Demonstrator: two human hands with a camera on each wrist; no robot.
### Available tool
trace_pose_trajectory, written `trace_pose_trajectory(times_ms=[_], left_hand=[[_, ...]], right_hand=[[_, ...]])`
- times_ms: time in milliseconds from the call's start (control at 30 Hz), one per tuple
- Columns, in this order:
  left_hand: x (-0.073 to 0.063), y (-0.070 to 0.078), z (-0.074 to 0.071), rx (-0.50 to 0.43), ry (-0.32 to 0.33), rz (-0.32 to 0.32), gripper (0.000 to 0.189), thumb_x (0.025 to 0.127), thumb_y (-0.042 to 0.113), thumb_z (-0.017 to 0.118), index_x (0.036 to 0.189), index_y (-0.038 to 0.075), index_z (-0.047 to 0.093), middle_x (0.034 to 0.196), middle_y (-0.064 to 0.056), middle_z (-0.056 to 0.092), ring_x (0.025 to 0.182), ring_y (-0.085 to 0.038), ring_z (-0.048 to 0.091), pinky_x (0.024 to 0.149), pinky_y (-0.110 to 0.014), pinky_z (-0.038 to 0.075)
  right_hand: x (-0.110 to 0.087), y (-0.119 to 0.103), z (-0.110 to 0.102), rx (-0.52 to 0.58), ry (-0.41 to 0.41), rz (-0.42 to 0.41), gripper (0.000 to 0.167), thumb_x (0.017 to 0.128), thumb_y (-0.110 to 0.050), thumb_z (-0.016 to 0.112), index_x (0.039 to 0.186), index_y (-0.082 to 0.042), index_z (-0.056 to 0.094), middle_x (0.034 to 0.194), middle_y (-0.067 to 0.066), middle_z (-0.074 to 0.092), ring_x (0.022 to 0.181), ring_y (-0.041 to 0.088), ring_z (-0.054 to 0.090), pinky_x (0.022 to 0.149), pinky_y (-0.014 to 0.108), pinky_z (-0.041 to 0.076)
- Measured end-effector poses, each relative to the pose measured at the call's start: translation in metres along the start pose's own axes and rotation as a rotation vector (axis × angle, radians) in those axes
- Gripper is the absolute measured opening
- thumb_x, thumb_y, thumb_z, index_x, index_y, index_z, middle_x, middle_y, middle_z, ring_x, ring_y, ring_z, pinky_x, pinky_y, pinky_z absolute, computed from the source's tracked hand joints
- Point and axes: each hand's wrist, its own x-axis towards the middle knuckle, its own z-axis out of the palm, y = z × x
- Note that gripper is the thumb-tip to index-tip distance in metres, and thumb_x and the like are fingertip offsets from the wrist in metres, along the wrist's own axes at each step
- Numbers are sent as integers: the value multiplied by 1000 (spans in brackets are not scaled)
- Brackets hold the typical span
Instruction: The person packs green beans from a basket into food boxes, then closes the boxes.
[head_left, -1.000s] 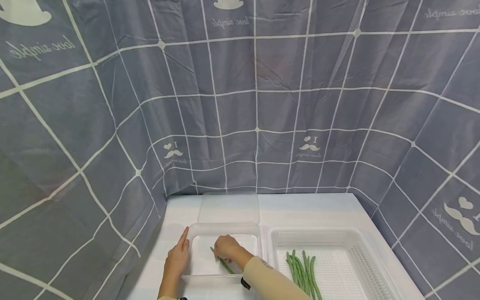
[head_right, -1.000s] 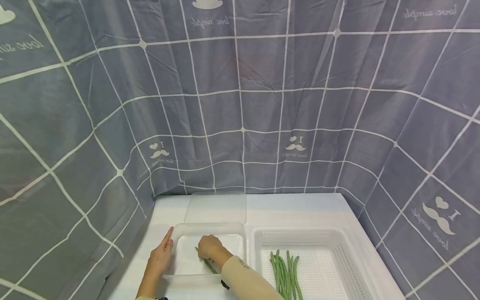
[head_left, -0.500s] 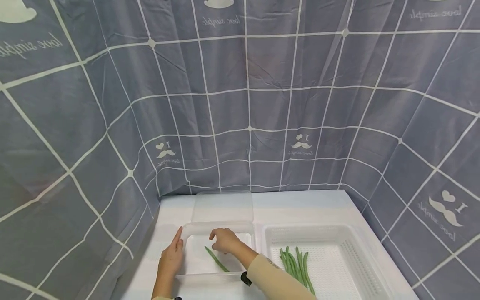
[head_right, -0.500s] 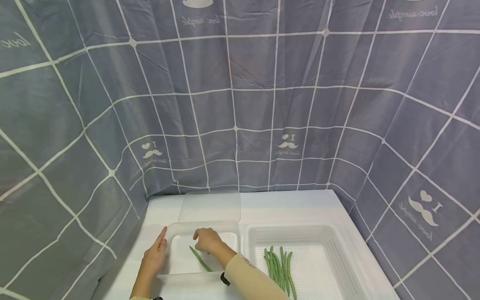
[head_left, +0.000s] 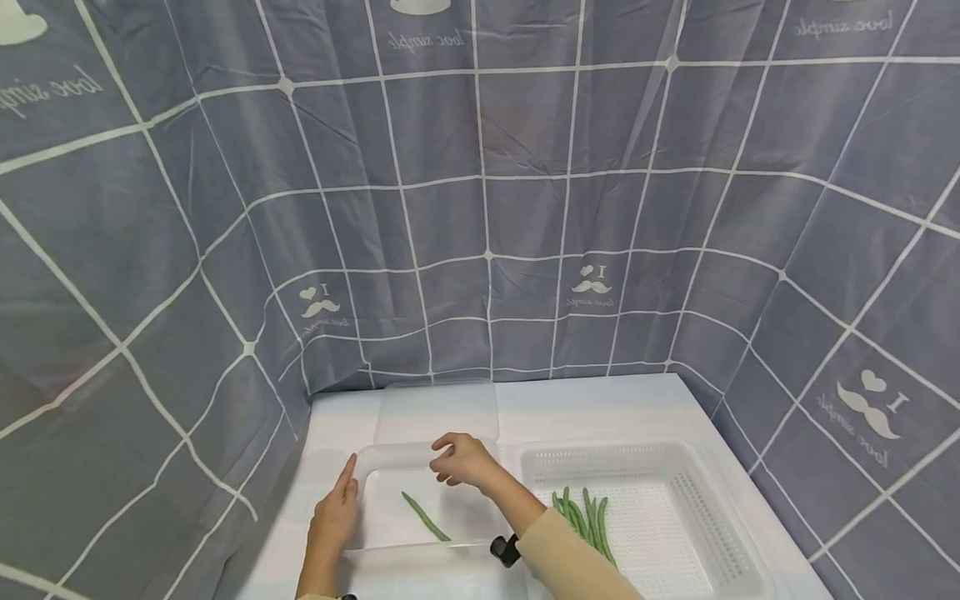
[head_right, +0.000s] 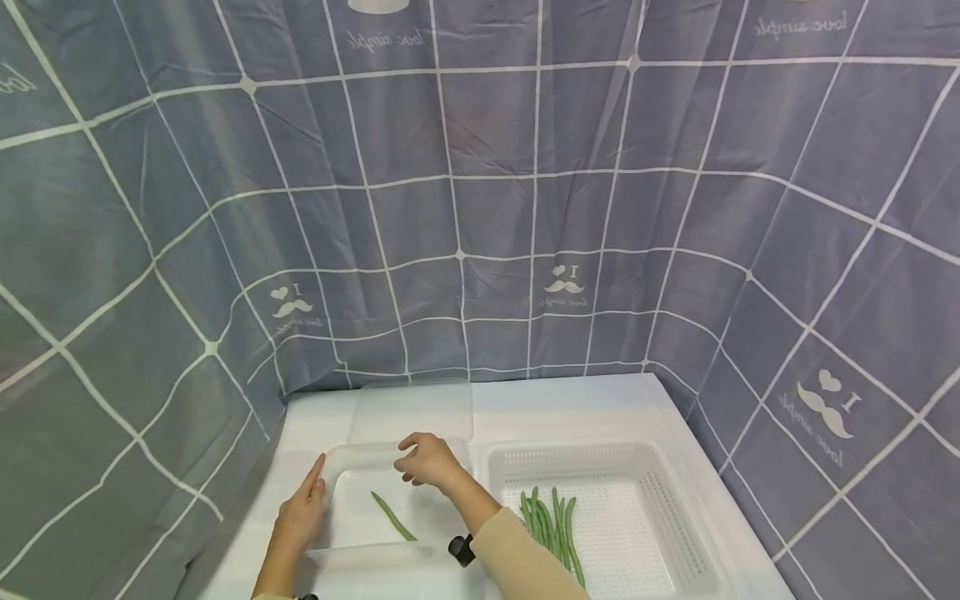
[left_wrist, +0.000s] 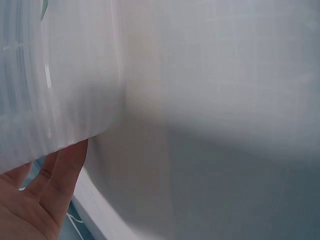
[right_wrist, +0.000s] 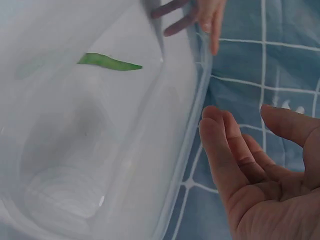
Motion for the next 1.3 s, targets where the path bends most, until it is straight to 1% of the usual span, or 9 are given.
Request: trace_pose_trajectory(times_ms=[167,333,467,600,733,867,1000,1167,1300], left_hand=[[1,0,1,0,-6,-6,55,116,41,27,168,25,31,154,-32,50,129,-66,55,97,-78,50],[2,-1,2,-7,-8,-16,54,116,38,29,168,25,30,154,-32,49,130,-66,55,97,-78,49],[1,-1,3,-6,-13,-23,54,116,36,32,168,25,30,154,-32,49,130,-66,55,98,-78,49],[1,-1,2,-2,-25,-29,55,116,40,28,169,26,29,156,-31,48,132,-66,53,100,-79,47],[2,1,0,-1,-36,-27,56,116,44,23,169,26,27,157,-30,47,134,-66,52,102,-79,46],[3,1,0,-5,-45,-26,55,116,41,26,170,27,26,158,-30,45,135,-66,51,103,-79,45],[3,1,0,-7,-44,-25,55,116,38,29,170,26,26,159,-31,44,135,-66,51,103,-79,45],[4,1,0,-5,-39,-29,55,116,37,29,170,26,26,159,-31,44,136,-65,50,104,-79,44],[3,2,0,-5,-40,-27,55,116,37,29,170,25,26,158,-31,44,135,-65,50,103,-79,45]], right_hand=[[-7,0,-20,97,15,14,40,94,-8,73,131,4,65,104,16,80,88,31,81,76,39,68],[-16,4,-43,143,18,22,45,98,-13,72,137,7,60,110,21,79,94,33,81,81,40,67],[-26,8,-62,132,26,49,49,100,-18,70,139,8,58,114,23,78,97,34,80,82,41,67],[-37,14,-82,114,33,97,52,101,-22,71,139,10,56,115,23,77,97,33,80,83,41,67],[-48,23,-102,103,57,147,51,102,-24,71,137,11,57,114,23,77,94,29,80,82,38,67],[-57,35,-119,111,75,195,49,103,-24,69,135,12,58,114,22,77,91,24,80,81,35,67],[-65,45,-135,99,90,222,47,103,-24,69,133,12,60,115,26,76,90,24,80,80,35,67],[-75,56,-153,54,104,239,45,102,-24,70,128,12,61,112,27,76,91,30,80,79,37,67],[-83,65,-168,31,79,260,49,102,-26,70,127,15,59,106,23,76,87,25,80,77,35,67]])
